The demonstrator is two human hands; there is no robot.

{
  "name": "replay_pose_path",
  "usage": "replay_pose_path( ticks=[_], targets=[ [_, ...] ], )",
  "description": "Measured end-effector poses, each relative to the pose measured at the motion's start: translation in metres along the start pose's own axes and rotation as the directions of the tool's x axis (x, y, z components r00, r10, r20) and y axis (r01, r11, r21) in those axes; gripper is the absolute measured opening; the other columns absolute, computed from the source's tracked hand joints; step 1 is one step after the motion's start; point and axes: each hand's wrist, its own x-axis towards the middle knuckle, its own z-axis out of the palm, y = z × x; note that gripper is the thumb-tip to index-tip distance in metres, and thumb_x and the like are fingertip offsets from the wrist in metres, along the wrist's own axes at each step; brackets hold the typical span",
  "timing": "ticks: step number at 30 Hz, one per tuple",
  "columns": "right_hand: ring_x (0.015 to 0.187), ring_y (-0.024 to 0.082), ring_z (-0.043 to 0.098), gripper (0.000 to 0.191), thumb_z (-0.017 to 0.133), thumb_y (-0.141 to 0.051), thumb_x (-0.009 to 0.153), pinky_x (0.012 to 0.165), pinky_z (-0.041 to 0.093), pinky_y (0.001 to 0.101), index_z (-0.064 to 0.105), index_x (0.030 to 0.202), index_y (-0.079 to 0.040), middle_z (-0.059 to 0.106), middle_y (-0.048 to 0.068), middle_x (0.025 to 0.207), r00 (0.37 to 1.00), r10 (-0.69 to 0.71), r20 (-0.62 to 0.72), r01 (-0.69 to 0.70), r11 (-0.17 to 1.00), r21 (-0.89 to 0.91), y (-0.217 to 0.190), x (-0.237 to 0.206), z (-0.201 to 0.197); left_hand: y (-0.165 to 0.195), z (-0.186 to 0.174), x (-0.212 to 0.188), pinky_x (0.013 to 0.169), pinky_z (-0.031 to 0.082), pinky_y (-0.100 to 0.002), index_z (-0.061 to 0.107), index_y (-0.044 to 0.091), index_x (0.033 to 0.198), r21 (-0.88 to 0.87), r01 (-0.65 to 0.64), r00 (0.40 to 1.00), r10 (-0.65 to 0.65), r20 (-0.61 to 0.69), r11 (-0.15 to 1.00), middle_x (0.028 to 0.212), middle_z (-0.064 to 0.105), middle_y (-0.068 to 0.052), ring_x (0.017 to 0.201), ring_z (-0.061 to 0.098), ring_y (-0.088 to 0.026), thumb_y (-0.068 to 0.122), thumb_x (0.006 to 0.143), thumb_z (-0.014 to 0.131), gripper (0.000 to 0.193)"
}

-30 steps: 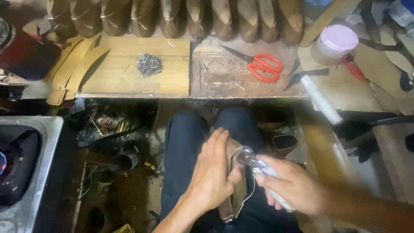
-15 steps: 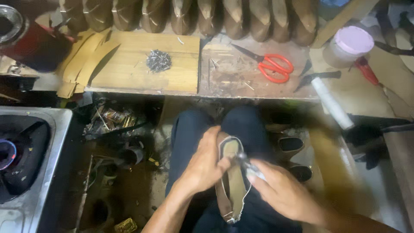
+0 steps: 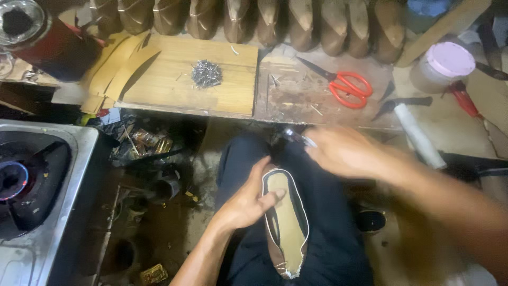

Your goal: The person smooths and presses the edges of a shoe sole using a hammer and a cloth. They repeatedly tap and rub the sole's perimeter to flatten and secure the material.

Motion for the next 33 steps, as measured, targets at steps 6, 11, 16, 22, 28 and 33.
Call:
replay_pose_path(
  ticks=[6, 11, 16, 22, 28, 33],
  targets=[
    [0.087, 0.044, 0.067, 0.038, 0.055, -0.020, 0.098, 0.079, 0.052, 0.0535, 0.053, 0.135, -0.010, 0.069, 0.023, 0.092, 0.978, -0.089, -0.189, 0.075, 0.994, -0.080, -0.044, 0.107, -0.019, -0.006, -0.007, 0.003, 0.114, 0.040, -0.037, 0.016, 0.000, 0.159, -0.009, 0.012, 0.999, -0.011, 0.033, 1.000, 0.150, 0.047, -0.027, 0.139, 0.051, -0.032, 0.034, 0.092, 0.066, 0.090],
    [0.072, 0.043, 0.065, 0.041, 0.054, -0.016, 0.099, 0.066, 0.051, 0.0547, 0.049, 0.138, -0.002, 0.067, 0.022, 0.084, 0.865, -0.229, -0.448, 0.239, 0.970, -0.034, -0.049, 0.145, -0.024, -0.008, -0.019, -0.001, 0.112, 0.042, -0.036, 0.013, 0.004, 0.160, -0.082, 0.073, 0.997, -0.070, 0.033, 0.994, 0.144, 0.054, -0.025, 0.134, 0.056, -0.030, 0.034, 0.089, 0.066, 0.094],
    [0.080, 0.043, 0.066, 0.046, 0.051, -0.022, 0.102, 0.071, 0.050, 0.0525, 0.049, 0.147, -0.012, 0.068, 0.024, 0.089, 0.964, -0.041, -0.263, 0.087, 0.982, 0.167, -0.039, 0.114, -0.020, -0.008, -0.027, -0.003, 0.111, 0.043, -0.037, 0.014, 0.003, 0.160, -0.086, 0.047, 0.999, -0.044, 0.031, 0.995, 0.147, 0.049, -0.025, 0.135, 0.054, -0.030, 0.031, 0.091, 0.066, 0.091],
    [0.084, 0.032, 0.069, 0.082, 0.065, -0.024, 0.095, 0.073, 0.057, 0.0430, 0.023, 0.162, -0.003, 0.067, 0.027, 0.112, 0.942, 0.213, -0.260, 0.259, 0.033, 0.965, -0.038, -0.001, -0.009, -0.007, -0.024, 0.001, 0.112, 0.042, -0.036, 0.016, 0.002, 0.159, -0.054, 0.050, 0.999, -0.050, -0.005, 0.997, 0.149, 0.047, -0.027, 0.138, 0.052, -0.032, 0.030, 0.089, 0.066, 0.090],
    [0.062, 0.017, 0.064, 0.082, 0.071, -0.019, 0.084, 0.056, 0.055, 0.0323, 0.036, 0.158, -0.012, 0.059, 0.011, 0.090, 0.914, 0.043, 0.403, -0.395, 0.321, 0.861, -0.033, -0.088, 0.033, 0.008, -0.002, 0.001, 0.118, 0.035, -0.041, 0.026, -0.006, 0.152, 0.124, -0.118, 0.983, 0.134, -0.127, 0.985, 0.158, 0.035, -0.030, 0.147, 0.040, -0.042, 0.023, 0.088, 0.069, 0.082],
    [0.060, 0.017, 0.065, 0.041, 0.061, -0.027, 0.091, 0.057, 0.052, 0.0303, 0.062, 0.126, -0.006, 0.071, 0.010, 0.073, 0.824, 0.181, 0.537, -0.565, 0.341, 0.752, -0.021, -0.126, 0.043, 0.034, 0.029, -0.008, 0.118, 0.035, -0.045, 0.031, -0.006, 0.149, 0.208, -0.199, 0.967, 0.226, -0.116, 0.958, 0.156, 0.036, -0.031, 0.146, 0.038, -0.045, 0.018, 0.085, 0.069, 0.078]
  ],
)
